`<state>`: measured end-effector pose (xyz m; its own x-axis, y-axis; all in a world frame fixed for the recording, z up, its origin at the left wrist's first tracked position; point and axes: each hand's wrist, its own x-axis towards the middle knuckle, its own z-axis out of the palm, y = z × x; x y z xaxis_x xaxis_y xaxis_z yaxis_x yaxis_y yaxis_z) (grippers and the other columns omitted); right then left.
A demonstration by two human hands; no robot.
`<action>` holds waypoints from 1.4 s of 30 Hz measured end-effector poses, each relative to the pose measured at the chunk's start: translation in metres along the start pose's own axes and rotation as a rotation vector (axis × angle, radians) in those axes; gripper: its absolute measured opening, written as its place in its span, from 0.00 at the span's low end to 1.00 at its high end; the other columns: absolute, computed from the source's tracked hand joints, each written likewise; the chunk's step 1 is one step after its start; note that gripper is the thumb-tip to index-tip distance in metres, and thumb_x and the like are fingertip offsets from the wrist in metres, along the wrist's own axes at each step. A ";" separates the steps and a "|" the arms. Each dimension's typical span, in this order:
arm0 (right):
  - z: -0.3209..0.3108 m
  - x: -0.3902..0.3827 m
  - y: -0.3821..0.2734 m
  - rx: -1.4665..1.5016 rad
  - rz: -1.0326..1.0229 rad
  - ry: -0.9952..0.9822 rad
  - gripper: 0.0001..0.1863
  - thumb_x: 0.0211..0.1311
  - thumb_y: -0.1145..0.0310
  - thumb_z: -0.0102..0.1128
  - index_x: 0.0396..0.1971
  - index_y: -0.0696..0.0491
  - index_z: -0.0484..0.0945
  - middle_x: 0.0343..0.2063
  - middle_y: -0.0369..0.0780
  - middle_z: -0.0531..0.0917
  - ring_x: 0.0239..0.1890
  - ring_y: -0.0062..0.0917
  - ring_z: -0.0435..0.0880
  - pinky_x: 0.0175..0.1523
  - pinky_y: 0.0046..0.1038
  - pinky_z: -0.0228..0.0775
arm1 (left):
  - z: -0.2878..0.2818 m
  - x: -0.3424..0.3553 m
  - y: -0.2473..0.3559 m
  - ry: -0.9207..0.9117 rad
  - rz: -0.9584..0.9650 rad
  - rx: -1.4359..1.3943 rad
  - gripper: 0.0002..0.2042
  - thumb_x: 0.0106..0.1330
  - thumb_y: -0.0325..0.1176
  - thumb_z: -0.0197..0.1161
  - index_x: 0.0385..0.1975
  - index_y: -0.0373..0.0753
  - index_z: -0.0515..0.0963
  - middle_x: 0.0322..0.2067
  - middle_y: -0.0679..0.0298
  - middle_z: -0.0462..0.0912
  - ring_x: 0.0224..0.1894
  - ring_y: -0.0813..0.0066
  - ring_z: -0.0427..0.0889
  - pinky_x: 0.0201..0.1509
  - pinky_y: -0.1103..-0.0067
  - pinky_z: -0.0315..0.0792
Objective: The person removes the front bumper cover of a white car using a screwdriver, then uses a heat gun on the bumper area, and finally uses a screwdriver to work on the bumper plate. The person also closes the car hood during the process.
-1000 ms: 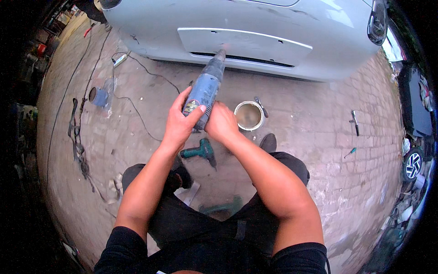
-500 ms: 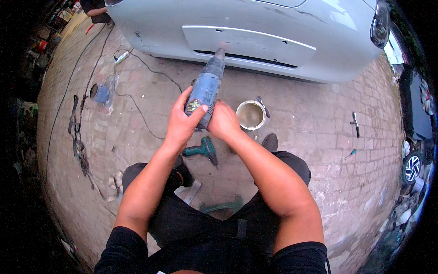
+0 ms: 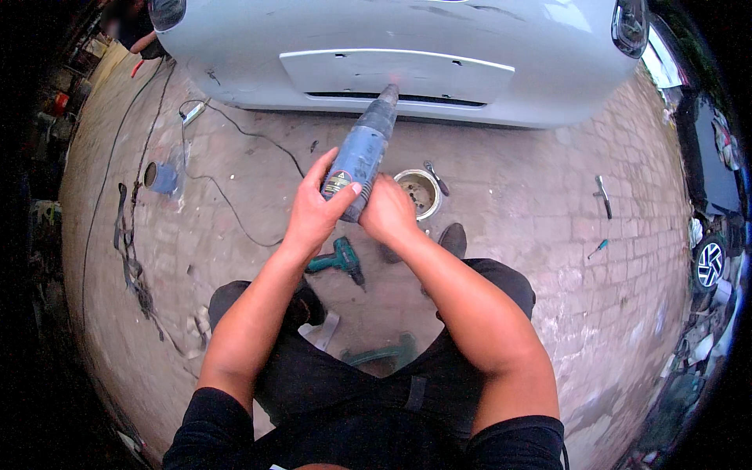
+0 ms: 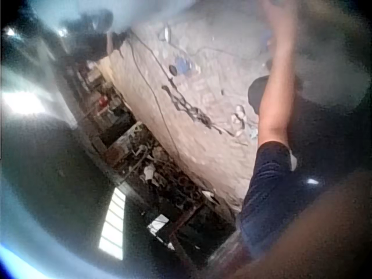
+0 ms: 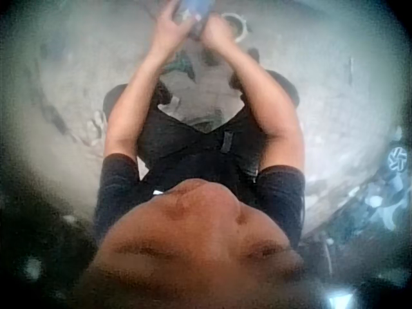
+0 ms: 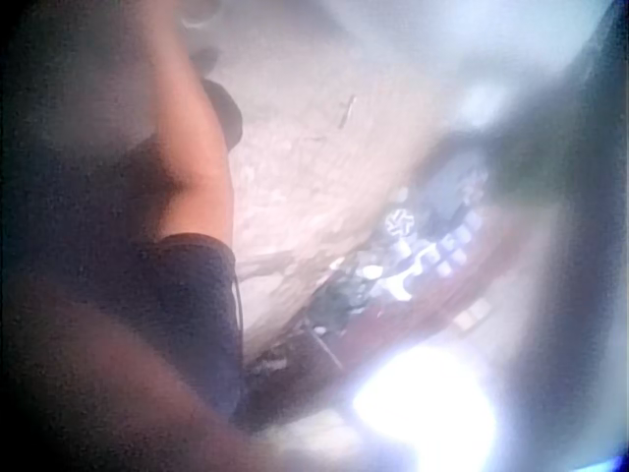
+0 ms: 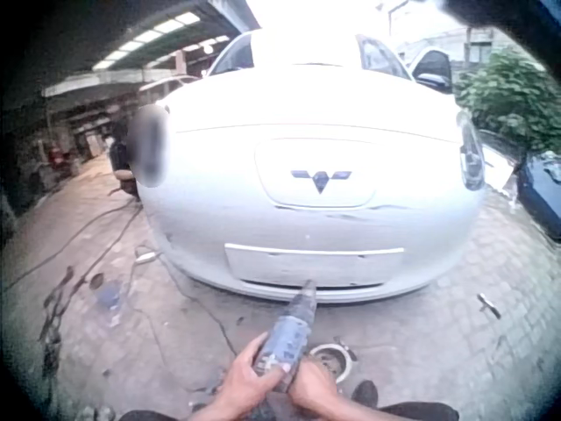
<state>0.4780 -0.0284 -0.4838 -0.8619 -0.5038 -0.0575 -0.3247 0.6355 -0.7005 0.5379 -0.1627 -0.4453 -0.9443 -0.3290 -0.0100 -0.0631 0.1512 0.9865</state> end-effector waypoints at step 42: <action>0.037 0.019 -0.041 0.012 -0.026 -0.097 0.16 0.54 0.65 0.62 0.40 0.60 0.78 0.41 0.55 0.83 0.44 0.52 0.82 0.48 0.49 0.75 | -0.047 -0.013 -0.006 0.197 0.000 0.043 0.37 0.56 0.37 0.71 0.63 0.24 0.64 0.57 0.44 0.75 0.58 0.62 0.76 0.61 0.73 0.69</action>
<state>0.4894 -0.0852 -0.4826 -0.8114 -0.5746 -0.1068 -0.3415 0.6144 -0.7112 0.5663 -0.2035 -0.4436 -0.8630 -0.5045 0.0267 -0.0806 0.1897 0.9785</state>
